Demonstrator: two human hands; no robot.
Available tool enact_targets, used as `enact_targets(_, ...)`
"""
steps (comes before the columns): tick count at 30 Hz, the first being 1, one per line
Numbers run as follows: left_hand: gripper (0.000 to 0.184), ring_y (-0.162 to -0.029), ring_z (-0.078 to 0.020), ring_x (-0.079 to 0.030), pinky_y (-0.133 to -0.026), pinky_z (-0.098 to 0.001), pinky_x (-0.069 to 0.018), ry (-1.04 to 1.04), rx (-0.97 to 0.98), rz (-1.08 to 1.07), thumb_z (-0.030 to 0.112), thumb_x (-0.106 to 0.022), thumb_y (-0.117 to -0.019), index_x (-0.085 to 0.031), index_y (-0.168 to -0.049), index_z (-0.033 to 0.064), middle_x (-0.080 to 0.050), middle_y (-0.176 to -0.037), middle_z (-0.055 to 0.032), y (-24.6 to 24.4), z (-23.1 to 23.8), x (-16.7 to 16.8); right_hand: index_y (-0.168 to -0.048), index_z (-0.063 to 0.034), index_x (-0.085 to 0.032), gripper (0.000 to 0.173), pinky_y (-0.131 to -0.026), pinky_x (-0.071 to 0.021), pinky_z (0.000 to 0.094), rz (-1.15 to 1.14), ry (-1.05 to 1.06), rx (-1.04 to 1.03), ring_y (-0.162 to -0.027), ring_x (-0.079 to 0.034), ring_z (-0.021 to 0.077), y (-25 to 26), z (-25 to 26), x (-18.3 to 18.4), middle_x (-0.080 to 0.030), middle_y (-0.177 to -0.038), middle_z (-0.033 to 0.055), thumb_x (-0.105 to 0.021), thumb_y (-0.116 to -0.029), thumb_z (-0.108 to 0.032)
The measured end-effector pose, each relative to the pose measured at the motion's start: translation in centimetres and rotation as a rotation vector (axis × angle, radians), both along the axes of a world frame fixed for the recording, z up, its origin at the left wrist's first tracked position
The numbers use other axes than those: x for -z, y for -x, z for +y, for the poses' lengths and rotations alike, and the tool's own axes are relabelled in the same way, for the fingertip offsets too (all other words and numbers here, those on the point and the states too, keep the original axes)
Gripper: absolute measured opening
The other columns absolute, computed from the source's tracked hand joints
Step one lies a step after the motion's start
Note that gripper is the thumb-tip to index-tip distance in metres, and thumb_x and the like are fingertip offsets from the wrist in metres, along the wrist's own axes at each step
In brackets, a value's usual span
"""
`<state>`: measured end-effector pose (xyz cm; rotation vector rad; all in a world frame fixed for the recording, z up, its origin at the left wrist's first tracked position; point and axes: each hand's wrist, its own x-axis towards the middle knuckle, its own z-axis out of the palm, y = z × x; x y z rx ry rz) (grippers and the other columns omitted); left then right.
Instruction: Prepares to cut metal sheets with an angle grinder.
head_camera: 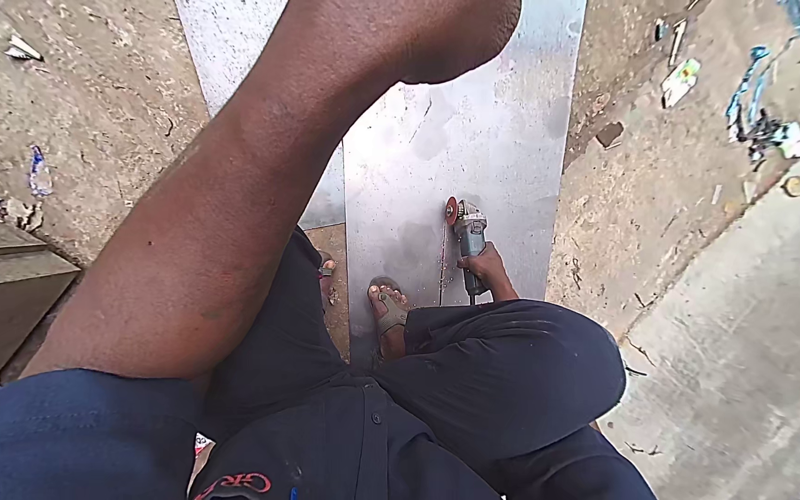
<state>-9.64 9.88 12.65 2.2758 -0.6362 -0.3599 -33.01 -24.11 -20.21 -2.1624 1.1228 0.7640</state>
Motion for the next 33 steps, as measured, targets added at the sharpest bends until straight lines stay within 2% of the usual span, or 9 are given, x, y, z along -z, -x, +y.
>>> enact_targets(10, 0.021, -0.057, -0.0019, -0.047, -0.053, -0.0244, -0.0375, 0.021, -0.005, 0.031, 0.018, -0.055, -0.0998, -0.064, -0.081, 0.0167, -0.051, -0.065, 0.0071, -0.12, 0.13, 0.04, -0.139, -0.0063, -0.049, 0.089, -0.083, -0.0550, 0.0648, 0.021, 0.018, -0.017, -0.100, -0.068, 0.0407, -0.08, 0.01, 0.00, -0.068, -0.112, 0.0245, -0.092, -0.0616, -0.020)
enact_targets(20, 0.021, -0.055, -0.0028, -0.047, -0.053, -0.0263, -0.0358, 0.048, 0.023, -0.033, 0.016, -0.055, -0.0970, -0.062, -0.078, 0.0171, -0.049, -0.063, 0.0072, -0.49, 0.28, 0.43, -0.138, -0.0062, -0.049, 0.087, -0.084, -0.0544, 0.0657, 0.037, 0.033, -0.021, -0.101, -0.068, 0.0419, -0.26, -0.04, 0.08, -0.068, -0.113, 0.0250, -0.092, -0.0633, -0.020)
enact_targets(25, 0.022, -0.055, -0.0029, -0.047, -0.053, -0.0263, -0.0354, 0.048, 0.016, -0.030, 0.016, -0.055, -0.0968, -0.062, -0.076, 0.0175, -0.049, -0.062, 0.0074, -0.46, 0.27, 0.43, -0.137, -0.0063, -0.050, 0.088, -0.083, -0.0553, 0.0651, 0.033, 0.024, -0.017, -0.099, -0.068, 0.0412, -0.06, -0.13, 0.22, -0.068, -0.111, 0.0245, -0.092, -0.0607, -0.019)
enact_targets(29, 0.020, -0.057, -0.0024, -0.047, -0.054, -0.0258, -0.0368, 0.034, 0.030, -0.018, 0.016, -0.054, -0.0980, -0.063, -0.080, 0.0169, -0.049, -0.065, 0.0072, -0.47, 0.18, 0.37, -0.138, -0.0059, -0.049, 0.088, -0.083, -0.0547, 0.0656, 0.031, 0.028, -0.019, -0.100, -0.068, 0.0417, -0.30, 0.03, 0.03, -0.068, -0.111, 0.0249, -0.092, -0.0619, -0.019)
enact_targets(33, 0.020, -0.057, -0.0033, -0.048, -0.054, -0.0270, -0.0368, 0.016, 0.012, -0.019, 0.016, -0.055, -0.0976, -0.064, -0.079, 0.0167, -0.050, -0.065, 0.0069, -0.33, 0.18, 0.15, -0.139, -0.0050, -0.049, 0.088, -0.083, -0.0547, 0.0656, 0.018, 0.021, -0.022, -0.100, -0.068, 0.0417, -0.73, 0.09, -0.21, -0.068, -0.112, 0.0253, -0.091, -0.0623, -0.020)
